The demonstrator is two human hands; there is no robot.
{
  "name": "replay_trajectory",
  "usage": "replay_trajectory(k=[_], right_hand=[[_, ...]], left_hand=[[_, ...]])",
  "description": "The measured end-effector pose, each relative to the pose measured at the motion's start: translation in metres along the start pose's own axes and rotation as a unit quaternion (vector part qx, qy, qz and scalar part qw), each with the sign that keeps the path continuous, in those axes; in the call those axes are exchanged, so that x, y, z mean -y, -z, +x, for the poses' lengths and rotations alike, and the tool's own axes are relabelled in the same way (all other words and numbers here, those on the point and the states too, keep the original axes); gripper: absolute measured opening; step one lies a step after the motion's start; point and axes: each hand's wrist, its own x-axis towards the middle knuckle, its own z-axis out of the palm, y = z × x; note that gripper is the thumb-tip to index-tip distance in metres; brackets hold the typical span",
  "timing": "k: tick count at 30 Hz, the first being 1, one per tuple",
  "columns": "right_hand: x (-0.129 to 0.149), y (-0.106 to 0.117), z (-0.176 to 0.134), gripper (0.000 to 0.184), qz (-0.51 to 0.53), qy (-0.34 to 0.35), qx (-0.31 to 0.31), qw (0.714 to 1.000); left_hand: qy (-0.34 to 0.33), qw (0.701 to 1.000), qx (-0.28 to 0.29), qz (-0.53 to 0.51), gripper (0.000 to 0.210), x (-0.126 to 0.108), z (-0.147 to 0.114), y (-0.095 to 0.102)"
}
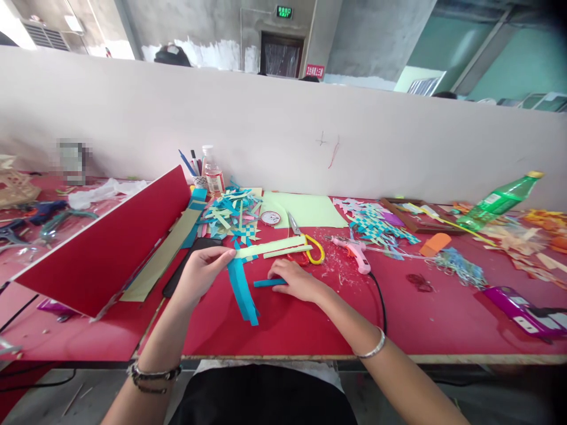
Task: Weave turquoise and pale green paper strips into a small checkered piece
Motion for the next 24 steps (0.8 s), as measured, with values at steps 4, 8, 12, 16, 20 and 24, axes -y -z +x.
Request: replay_trajectory(k=[4,8,12,16,20,24], right_hand=[[0.000,-0.007,-0.002,0.032,0.064,-0.045,-0.002,0.997],[0.002,-0.010,-0.001,0.034,0.055,-0.068,-0.022,0.996],[0.009,-0.015,0.002,0.048,0.034,-0.104,-0.080,0.991],[0.017,-0.024,0.002,0.050,0.096,-0.107,-0.086,0.986],[0.015,-0.030,0.003,0.048,0.188,-0.102,-0.113,0.970],[0.011,-0.031,0.005,0.021,0.279,-0.142,-0.156,0.937]], left_hand=[[-0.001,1.000,0.002,-0.006,0.028,0.002,-0.001,0.000],[-0.002,1.000,0.004,-0.004,0.027,0.000,-0.001,-0.001],[-0.003,1.000,0.004,-0.007,0.028,-0.001,0.000,-0.002],[0.000,1.000,0.011,-0.004,0.029,0.002,-0.001,-0.004],[0.002,1.000,0.017,0.000,0.031,0.003,-0.002,-0.006],[0.008,1.000,0.020,0.002,0.033,0.002,-0.003,-0.007]])
